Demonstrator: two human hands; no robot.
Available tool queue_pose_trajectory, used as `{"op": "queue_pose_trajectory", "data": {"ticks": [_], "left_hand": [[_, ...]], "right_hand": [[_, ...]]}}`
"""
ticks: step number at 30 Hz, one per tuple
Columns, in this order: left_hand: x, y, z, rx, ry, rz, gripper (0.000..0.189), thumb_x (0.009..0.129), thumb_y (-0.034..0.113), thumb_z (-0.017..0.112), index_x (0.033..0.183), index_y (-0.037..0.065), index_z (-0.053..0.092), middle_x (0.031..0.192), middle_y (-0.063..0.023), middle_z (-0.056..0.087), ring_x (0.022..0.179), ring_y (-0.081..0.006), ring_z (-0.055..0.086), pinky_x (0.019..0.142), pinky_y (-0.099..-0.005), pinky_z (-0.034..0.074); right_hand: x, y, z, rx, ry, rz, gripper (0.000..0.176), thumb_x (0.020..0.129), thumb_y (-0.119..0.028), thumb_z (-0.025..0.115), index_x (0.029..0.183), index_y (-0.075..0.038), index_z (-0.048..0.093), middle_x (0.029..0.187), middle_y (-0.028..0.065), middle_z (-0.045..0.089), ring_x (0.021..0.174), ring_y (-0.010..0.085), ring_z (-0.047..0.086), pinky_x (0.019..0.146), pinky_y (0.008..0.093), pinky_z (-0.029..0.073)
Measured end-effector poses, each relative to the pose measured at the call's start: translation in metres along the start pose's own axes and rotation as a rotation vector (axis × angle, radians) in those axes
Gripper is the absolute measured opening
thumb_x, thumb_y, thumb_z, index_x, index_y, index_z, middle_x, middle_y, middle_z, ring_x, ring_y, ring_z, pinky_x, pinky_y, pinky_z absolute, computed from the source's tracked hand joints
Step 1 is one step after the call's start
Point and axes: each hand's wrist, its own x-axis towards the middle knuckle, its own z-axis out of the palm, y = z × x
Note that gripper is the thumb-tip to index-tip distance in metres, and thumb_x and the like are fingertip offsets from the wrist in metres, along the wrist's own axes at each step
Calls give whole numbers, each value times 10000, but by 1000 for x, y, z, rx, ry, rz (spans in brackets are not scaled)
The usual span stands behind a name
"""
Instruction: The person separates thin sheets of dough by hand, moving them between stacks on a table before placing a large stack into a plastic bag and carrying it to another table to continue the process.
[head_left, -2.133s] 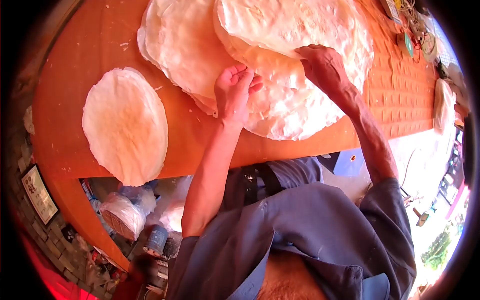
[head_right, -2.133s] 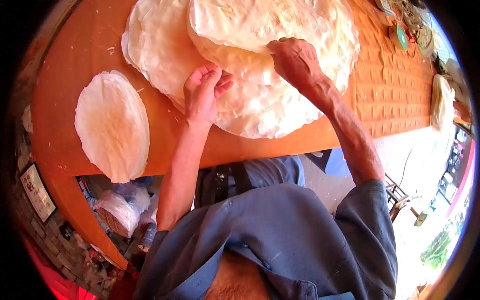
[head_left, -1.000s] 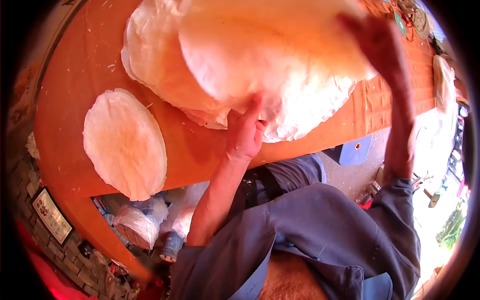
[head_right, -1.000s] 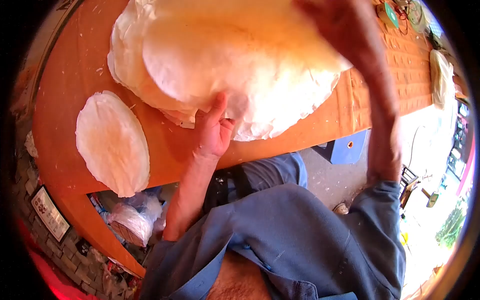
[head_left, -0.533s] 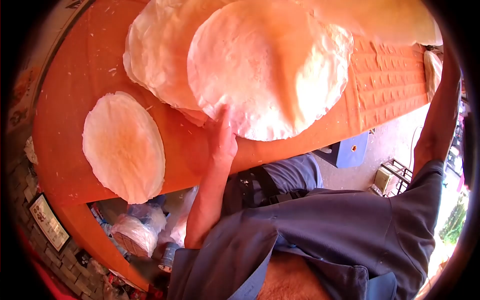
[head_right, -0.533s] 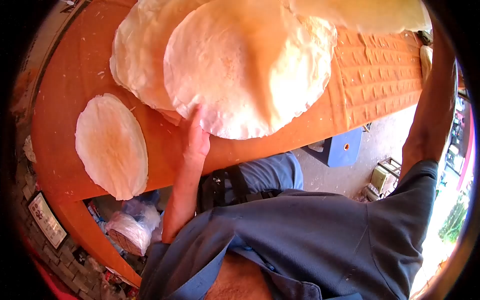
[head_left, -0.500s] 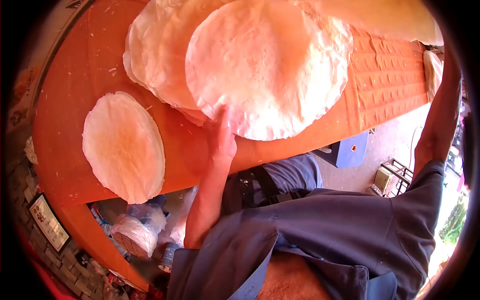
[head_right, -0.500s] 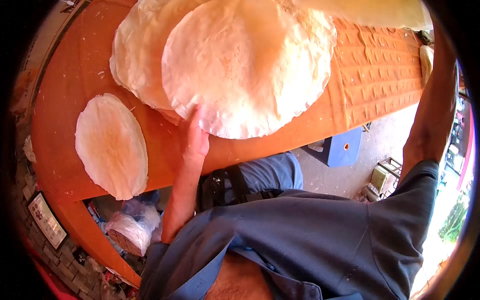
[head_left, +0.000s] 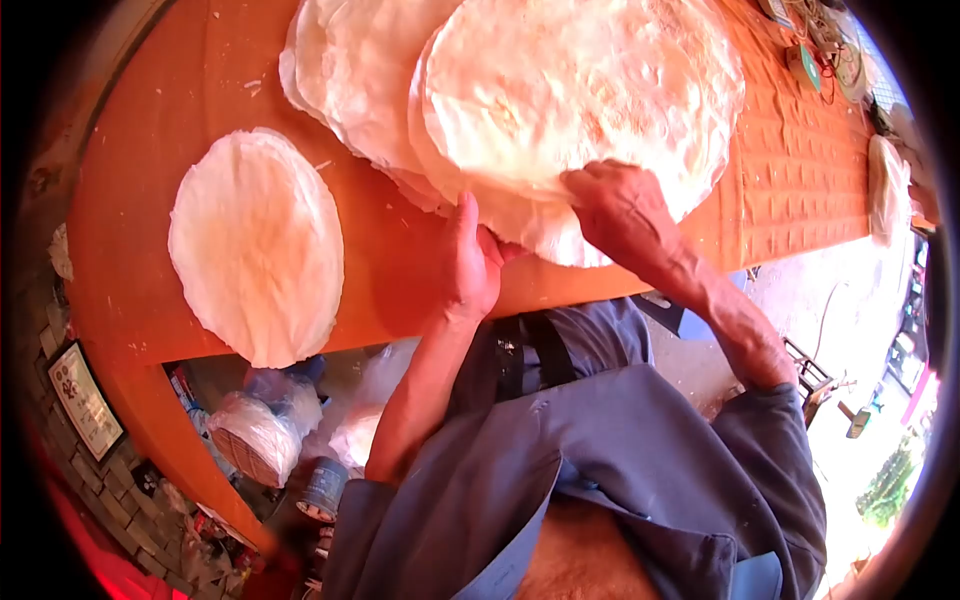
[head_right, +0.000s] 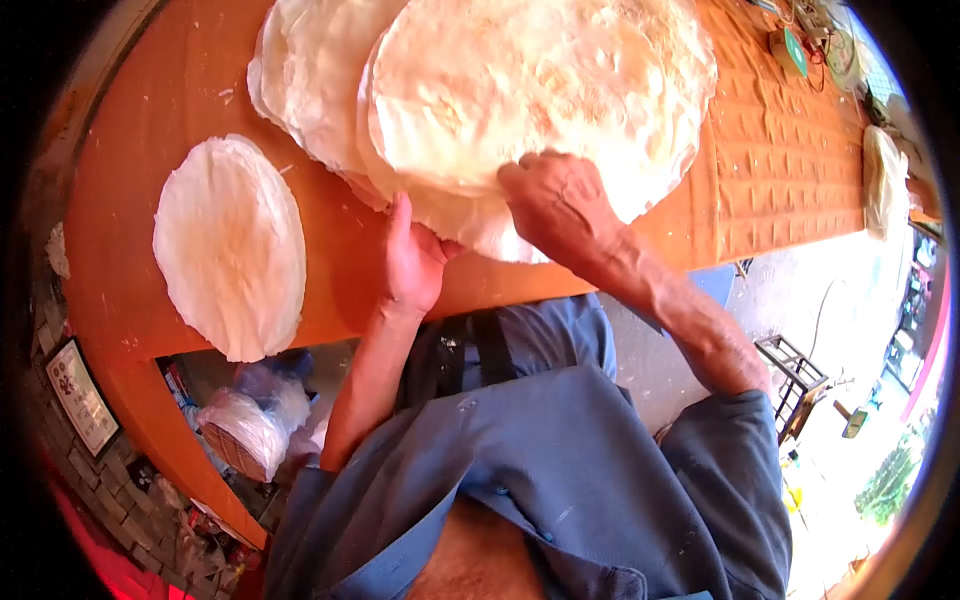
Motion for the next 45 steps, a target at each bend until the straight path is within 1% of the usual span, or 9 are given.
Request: {"op": "queue_pose_trajectory", "data": {"ticks": [14, 17, 22, 25, 28, 32, 37, 39, 45], "left_hand": [[-3, 8, 2, -32, -4, 41, 342, 954, 324, 589, 1160, 52, 561, 1000, -63, 653, 823, -159, 664, 613, -279, 562], [2, 7, -10, 124, 141, 18, 320, 957, 268, 583, 1173, 33, 550, 1026, -77, 647, 837, -169, 663, 633, -301, 575], [8, 8, -7, -88, 35, 51, 328, 973, 291, 536, 1187, 43, 548, 1049, -98, 650, 947, -226, 655, 794, -411, 571], [7, 28, -12, 90, 82, 178, 447, 979, 351, 535, 1250, 0, 483, 1093, -161, 602, 937, -247, 646, 822, -391, 559], [11, 45, -44, 187, 222, 214, 425, 986, 289, 523, 1268, -24, 467, 1111, -167, 580, 977, -257, 632, 848, -360, 540], [10, 64, -44, 189, 308, 197, 318, 979, 215, 527, 1186, -25, 511, 1050, -135, 595, 917, -215, 633, 816, -342, 539], [21, 65, -42, 226, 289, 223, 257, 939, 197, 603, 1085, -6, 544, 944, -93, 622, 784, -174, 637, 699, -299, 538], [27, 64, -43, 282, 347, 274, 235, 918, 181, 633, 1046, 1, 555, 897, -77, 626, 700, -162, 634, 623, -276, 527], [35, 72, -33, 254, 369, 165, 138, 915, 144, 575, 966, 20, 540, 824, -87, 608, 541, -174, 622, 415, -243, 413]], "right_hand": [[6, -46, 20, -49, 13, -98, 179, 763, -160, 672, 910, -69, 625, 784, 67, 578, 779, 273, 598, 636, 380, 491], [1, -63, 21, 217, 8, -103, 356, 738, -141, 682, 1059, -8, 602, 1010, 156, 622, 989, 360, 595, 815, 424, 502], [-2, -22, 28, -60, 149, -95, 130, 729, -103, 612, 847, -71, 569, 811, 115, 605, 751, 340, 605, 623, 426, 482], [36, 13, -41, -264, 8, -22, 63, 742, -76, 590, 767, -132, 578, 649, 91, 604, 571, 328, 593, 512, 430, 469], [70, -4, -142, -392, 489, 149, 63, 779, -64, 588, 834, -85, 610, 720, 141, 643, 634, 287, 640, 520, 419, 449], [83, -25, -144, -415, 414, -168, 245, 826, -3, 521, 999, -94, 668, 832, 151, 679, 669, 263, 661, 574, 362, 503], [102, 6, 5, -273, -79, -63, 92, 751, 12, 546, 794, -44, 605, 759, 123, 632, 746, 281, 639, 613, 365, 509], [95, 13, 24, -139, 171, -213, 91, 750, 5, 545, 763, -44, 621, 743, 130, 638, 723, 311, 635, 601, 399, 506], [109, -12, 14, -86, 59, -121, 105, 745, -7, 541, 794, -41, 627, 756, 140, 649, 748, 309, 644, 638, 430, 516]]}}
